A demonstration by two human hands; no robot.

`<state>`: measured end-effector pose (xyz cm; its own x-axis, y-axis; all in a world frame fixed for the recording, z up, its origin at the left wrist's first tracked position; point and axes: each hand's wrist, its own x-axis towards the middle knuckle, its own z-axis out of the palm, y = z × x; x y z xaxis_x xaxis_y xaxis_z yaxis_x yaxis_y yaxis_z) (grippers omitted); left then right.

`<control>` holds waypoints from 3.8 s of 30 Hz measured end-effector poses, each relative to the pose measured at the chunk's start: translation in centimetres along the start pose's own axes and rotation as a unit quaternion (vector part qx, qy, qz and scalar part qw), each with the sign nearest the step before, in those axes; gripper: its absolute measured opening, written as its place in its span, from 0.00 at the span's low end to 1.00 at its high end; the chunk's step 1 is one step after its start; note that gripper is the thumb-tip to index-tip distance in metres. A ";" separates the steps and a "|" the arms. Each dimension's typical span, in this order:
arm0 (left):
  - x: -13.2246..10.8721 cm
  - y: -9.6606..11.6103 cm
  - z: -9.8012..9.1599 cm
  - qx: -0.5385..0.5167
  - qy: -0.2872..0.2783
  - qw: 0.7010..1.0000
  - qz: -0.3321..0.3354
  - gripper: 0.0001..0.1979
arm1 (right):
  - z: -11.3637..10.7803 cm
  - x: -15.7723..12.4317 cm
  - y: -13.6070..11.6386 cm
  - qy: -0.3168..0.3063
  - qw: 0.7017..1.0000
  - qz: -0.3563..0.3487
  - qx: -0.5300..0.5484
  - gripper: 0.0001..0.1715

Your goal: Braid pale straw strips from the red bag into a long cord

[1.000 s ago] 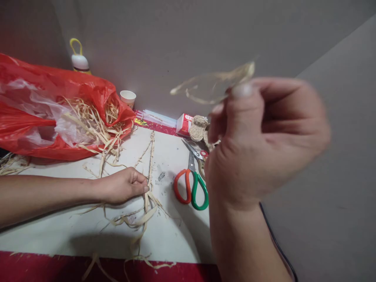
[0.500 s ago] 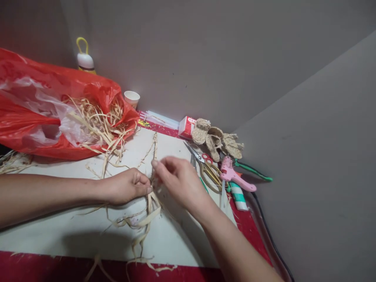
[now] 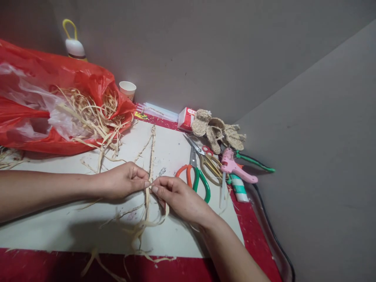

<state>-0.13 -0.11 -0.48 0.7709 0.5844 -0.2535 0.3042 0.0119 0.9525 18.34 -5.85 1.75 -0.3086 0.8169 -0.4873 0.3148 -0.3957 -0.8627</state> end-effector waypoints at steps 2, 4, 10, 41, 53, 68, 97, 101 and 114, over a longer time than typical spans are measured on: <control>0.0 0.0 0.0 0.019 -0.003 1.000 0.010 0.14 | 0.0 -0.2 0.0 -0.008 1.000 0.005 -0.028 0.21; -0.1 0.1 -0.1 0.052 -0.006 0.998 0.029 0.13 | 0.2 -0.3 0.0 0.006 0.998 -0.009 -0.066 0.21; -0.4 0.7 -0.2 0.197 0.034 0.975 0.100 0.13 | 1.2 -0.3 -0.2 0.045 0.998 0.040 0.032 0.19; -0.9 1.3 1.0 -0.154 0.043 0.984 -0.072 0.12 | 9.8 -2.7 -0.7 0.193 0.726 -0.182 -0.634 0.07; -0.7 1.1 0.6 -0.127 -0.007 0.991 0.038 0.13 | 4.3 -1.4 -1.9 0.170 0.969 -0.040 0.175 0.23; -0.7 0.8 0.3 0.092 0.028 0.995 0.022 0.14 | 3.4 -0.1 -0.2 0.020 0.993 -0.029 0.112 0.12; -0.7 3.2 -2.2 0.201 -0.092 0.975 0.004 0.10 | 2.1 0.4 0.2 -0.053 0.989 -0.003 0.139 0.19; -0.8 3.3 -1.9 0.257 -0.067 0.964 0.019 0.09 | 2.4 0.6 0.7 -0.056 0.978 -0.001 0.201 0.19; -1.5 3.7 -1.2 0.151 -0.108 0.979 -0.085 0.11 | 4.7 0.7 1.0 0.075 0.969 -0.002 0.236 0.18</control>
<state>-0.84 0.00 3.63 0.7853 0.4092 -0.4647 0.5648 -0.1660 0.8083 14.19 -7.67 -0.06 -0.1635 0.8569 -0.4889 -0.1429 -0.5109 -0.8477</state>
